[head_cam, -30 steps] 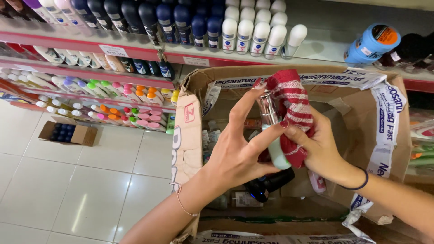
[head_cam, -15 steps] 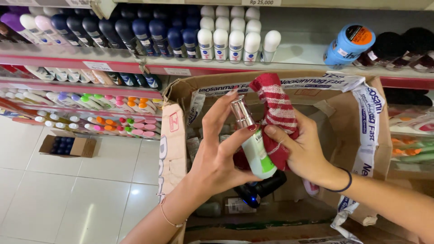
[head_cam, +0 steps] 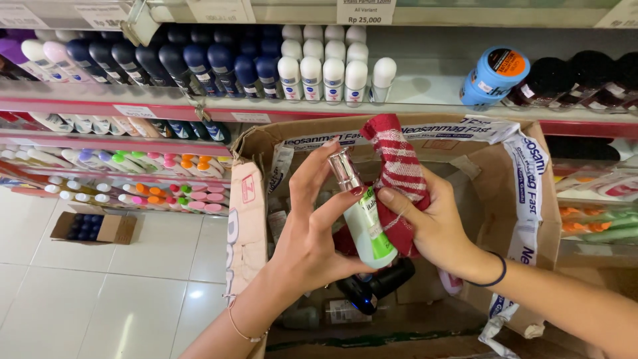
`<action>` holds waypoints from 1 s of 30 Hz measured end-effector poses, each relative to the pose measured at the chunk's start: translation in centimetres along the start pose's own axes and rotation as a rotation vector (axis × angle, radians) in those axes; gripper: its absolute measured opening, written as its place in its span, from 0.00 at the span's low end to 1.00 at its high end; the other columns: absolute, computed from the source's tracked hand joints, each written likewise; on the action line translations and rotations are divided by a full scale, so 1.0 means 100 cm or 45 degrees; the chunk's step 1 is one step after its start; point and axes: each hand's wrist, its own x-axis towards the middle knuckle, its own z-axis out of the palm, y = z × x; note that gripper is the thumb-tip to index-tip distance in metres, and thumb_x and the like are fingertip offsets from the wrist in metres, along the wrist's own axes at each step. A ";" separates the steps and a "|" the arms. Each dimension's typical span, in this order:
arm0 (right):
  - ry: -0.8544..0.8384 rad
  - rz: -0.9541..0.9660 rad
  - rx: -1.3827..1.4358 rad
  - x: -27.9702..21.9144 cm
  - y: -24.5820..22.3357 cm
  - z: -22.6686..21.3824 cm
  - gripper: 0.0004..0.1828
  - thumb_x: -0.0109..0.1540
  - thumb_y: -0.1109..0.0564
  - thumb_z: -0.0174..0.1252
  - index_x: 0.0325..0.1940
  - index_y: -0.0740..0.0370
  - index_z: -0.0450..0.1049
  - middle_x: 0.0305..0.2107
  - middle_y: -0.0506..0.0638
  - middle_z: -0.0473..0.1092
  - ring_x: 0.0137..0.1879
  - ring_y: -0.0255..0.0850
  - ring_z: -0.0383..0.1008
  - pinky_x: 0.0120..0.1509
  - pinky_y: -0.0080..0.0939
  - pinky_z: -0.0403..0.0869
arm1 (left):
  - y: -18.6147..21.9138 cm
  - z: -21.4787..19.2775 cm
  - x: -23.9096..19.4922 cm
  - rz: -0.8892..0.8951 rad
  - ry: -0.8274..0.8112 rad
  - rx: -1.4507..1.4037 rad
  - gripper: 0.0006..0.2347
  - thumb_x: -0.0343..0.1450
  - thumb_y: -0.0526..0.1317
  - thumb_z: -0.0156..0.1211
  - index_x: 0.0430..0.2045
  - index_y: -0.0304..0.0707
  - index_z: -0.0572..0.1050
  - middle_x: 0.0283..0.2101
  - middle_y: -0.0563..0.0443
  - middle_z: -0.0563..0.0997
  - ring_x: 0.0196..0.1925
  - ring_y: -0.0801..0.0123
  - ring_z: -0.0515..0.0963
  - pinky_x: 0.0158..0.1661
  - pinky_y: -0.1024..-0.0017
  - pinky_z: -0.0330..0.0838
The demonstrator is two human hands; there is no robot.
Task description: Scanning and organizing perfume bottles on store shelves.
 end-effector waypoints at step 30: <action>-0.295 -0.010 -0.065 0.002 -0.002 0.019 0.32 0.63 0.56 0.61 0.71 0.64 0.62 0.51 0.48 0.74 0.55 0.32 0.72 0.60 0.36 0.73 | -0.008 -0.010 -0.005 -0.012 -0.076 -0.046 0.42 0.54 0.42 0.83 0.62 0.50 0.60 0.74 0.32 0.52 0.76 0.32 0.63 0.71 0.48 0.65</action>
